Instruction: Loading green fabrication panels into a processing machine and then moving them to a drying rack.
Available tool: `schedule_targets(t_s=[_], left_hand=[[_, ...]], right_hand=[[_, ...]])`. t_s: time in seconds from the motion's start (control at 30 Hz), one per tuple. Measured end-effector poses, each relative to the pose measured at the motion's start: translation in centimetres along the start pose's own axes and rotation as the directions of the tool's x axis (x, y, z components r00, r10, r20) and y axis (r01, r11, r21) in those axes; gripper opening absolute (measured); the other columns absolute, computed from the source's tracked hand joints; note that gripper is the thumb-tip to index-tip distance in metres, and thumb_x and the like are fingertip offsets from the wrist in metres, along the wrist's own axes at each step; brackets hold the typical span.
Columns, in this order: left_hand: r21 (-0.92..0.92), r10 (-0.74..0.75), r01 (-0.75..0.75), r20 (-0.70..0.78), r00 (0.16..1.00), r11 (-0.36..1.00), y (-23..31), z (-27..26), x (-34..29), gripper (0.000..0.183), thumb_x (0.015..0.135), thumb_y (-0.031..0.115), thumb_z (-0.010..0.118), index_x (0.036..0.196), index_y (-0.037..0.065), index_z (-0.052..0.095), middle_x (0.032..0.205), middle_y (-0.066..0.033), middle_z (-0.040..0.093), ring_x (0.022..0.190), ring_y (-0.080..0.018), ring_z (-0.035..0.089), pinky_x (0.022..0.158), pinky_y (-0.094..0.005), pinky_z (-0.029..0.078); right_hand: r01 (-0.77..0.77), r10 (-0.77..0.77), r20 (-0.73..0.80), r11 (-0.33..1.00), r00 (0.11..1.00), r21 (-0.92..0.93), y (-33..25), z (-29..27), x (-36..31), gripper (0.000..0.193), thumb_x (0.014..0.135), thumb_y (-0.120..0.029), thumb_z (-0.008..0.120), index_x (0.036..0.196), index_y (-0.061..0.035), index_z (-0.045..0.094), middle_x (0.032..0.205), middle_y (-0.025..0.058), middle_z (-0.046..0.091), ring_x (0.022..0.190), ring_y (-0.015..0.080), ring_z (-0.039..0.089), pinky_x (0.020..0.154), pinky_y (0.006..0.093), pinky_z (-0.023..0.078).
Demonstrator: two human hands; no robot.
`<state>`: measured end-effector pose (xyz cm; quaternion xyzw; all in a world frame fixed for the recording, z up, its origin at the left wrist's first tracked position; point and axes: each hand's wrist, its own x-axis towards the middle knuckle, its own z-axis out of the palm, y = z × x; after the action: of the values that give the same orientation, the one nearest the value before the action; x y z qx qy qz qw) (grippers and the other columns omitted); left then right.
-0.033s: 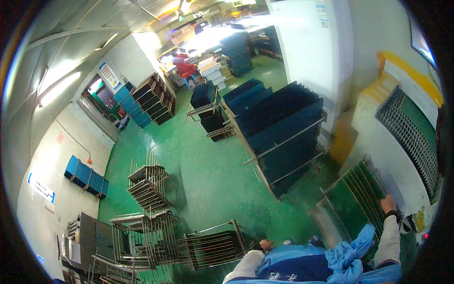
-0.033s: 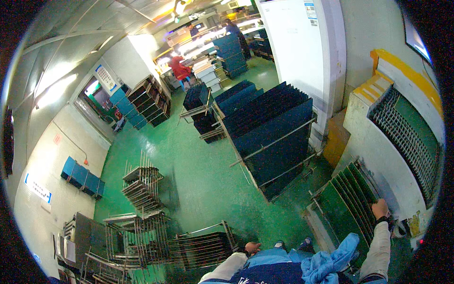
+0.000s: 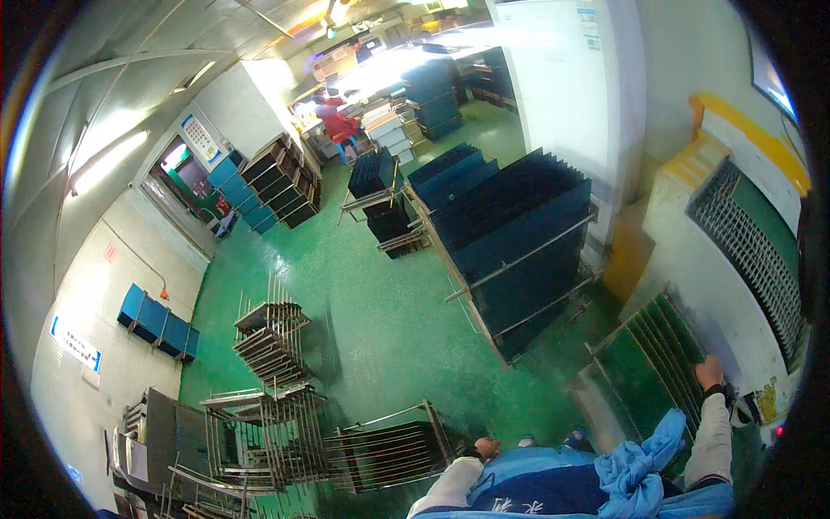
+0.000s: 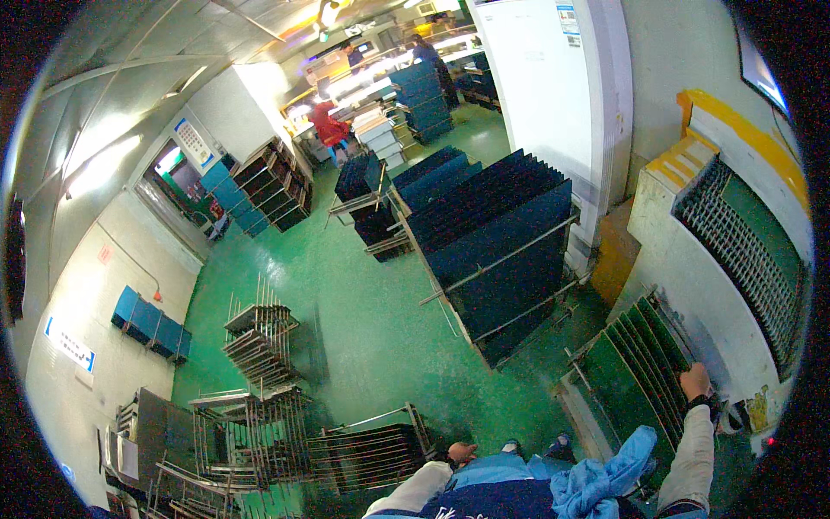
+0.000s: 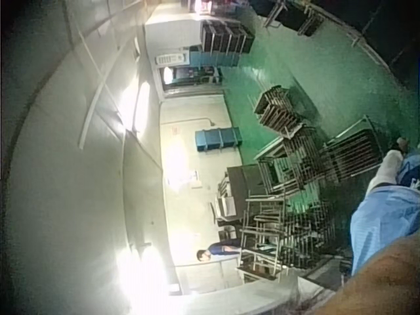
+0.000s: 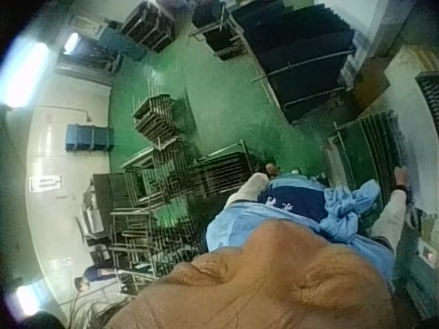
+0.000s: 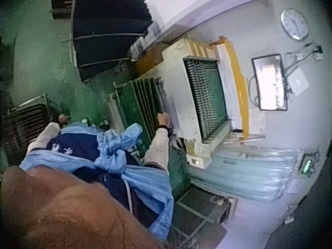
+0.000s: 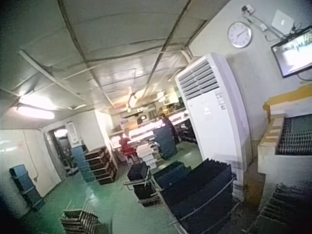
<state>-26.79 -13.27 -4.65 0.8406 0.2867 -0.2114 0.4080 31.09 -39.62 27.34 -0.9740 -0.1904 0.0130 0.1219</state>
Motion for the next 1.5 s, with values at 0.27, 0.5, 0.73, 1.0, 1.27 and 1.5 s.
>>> schedule_targets(t_s=[0.27, 0.5, 0.73, 1.0, 1.27, 1.5], left_hand=[[0.01, 0.015, -0.015, 0.002, 1.0, 1.0, 0.1, 0.0, 0.3, 0.034, 0.078, 0.034, 0.043, 0.103, 0.013, 0.051, 0.092, -0.0128, 0.054, 0.084, -0.0234, 0.052, 0.065, -0.033, 0.043], [0.017, 0.041, -0.041, 0.0, 0.999, 0.999, 0.3, 0.4, 0.5, 0.034, 0.078, 0.035, 0.043, 0.103, 0.013, 0.051, 0.092, -0.0129, 0.054, 0.084, -0.0237, 0.052, 0.065, -0.0331, 0.043], [0.028, 0.062, -0.062, -0.007, 0.998, 0.998, -0.1, 1.1, 0.2, 0.035, 0.078, 0.036, 0.042, 0.103, 0.013, 0.051, 0.092, -0.0131, 0.054, 0.084, -0.0239, 0.052, 0.065, -0.0332, 0.043], [0.1, 0.152, -0.148, -0.036, 0.988, 0.984, -0.9, 3.1, -0.1, 0.036, 0.077, 0.036, 0.042, 0.104, 0.014, 0.051, 0.092, -0.0133, 0.054, 0.085, -0.0242, 0.052, 0.065, -0.0333, 0.043], [-0.119, 0.269, -0.286, -0.142, 0.953, 0.951, -2.1, 3.3, 0.5, 0.035, 0.075, 0.037, 0.047, 0.102, 0.015, 0.052, 0.095, -0.0091, 0.055, 0.081, -0.0224, 0.053, 0.062, -0.0345, 0.043], [-0.105, 0.188, -0.189, -0.01, 0.982, 0.976, 0.8, 0.2, 2.7, 0.03, 0.078, 0.028, 0.052, 0.104, 0.013, 0.05, 0.097, -0.0084, 0.055, 0.082, -0.0239, 0.053, 0.064, -0.0368, 0.043]], right_hand=[[-0.008, 0.008, 0.015, 1.0, 1.0, 0.011, -1.7, -0.9, -0.3, 0.022, 0.062, -0.012, 0.055, 0.077, 0.0037, 0.055, 0.084, 0.0258, 0.053, 0.083, 0.0393, 0.051, 0.07, 0.0422, 0.041], [0.052, -0.052, 0.0, 0.999, 0.999, -0.015, -0.2, 0.8, 0.5, 0.025, 0.061, -0.01, 0.05, 0.081, 0.0045, 0.051, 0.085, 0.0254, 0.052, 0.083, 0.0406, 0.049, 0.072, 0.0436, 0.039], [0.049, -0.05, 0.073, 0.999, 0.996, 0.01, 0.6, 1.5, 0.2, 0.024, 0.061, -0.011, 0.05, 0.08, 0.0025, 0.051, 0.083, 0.0244, 0.052, 0.077, 0.0391, 0.05, 0.067, 0.0448, 0.039], [0.302, -0.304, -0.048, 0.953, 0.952, -0.034, -1.8, -0.5, -2.8, 0.011, 0.058, -0.004, 0.054, 0.065, 0.0027, 0.05, 0.066, 0.0206, 0.05, 0.066, 0.0385, 0.048, 0.058, 0.0446, 0.036], [0.113, -0.112, -0.009, 0.991, 0.994, 0.07, -4.2, -11.5, -3.5, 0.028, 0.057, -0.024, 0.065, 0.07, -0.0004, 0.055, 0.071, 0.0189, 0.055, 0.071, 0.0353, 0.053, 0.06, 0.0419, 0.041], [0.189, -0.181, -0.31, 0.982, 0.933, -0.005, -0.3, -25.8, -4.1, 0.037, 0.057, -0.026, 0.066, 0.082, 0.0003, 0.058, 0.071, 0.0193, 0.055, 0.069, 0.0348, 0.052, 0.062, 0.0397, 0.04]])
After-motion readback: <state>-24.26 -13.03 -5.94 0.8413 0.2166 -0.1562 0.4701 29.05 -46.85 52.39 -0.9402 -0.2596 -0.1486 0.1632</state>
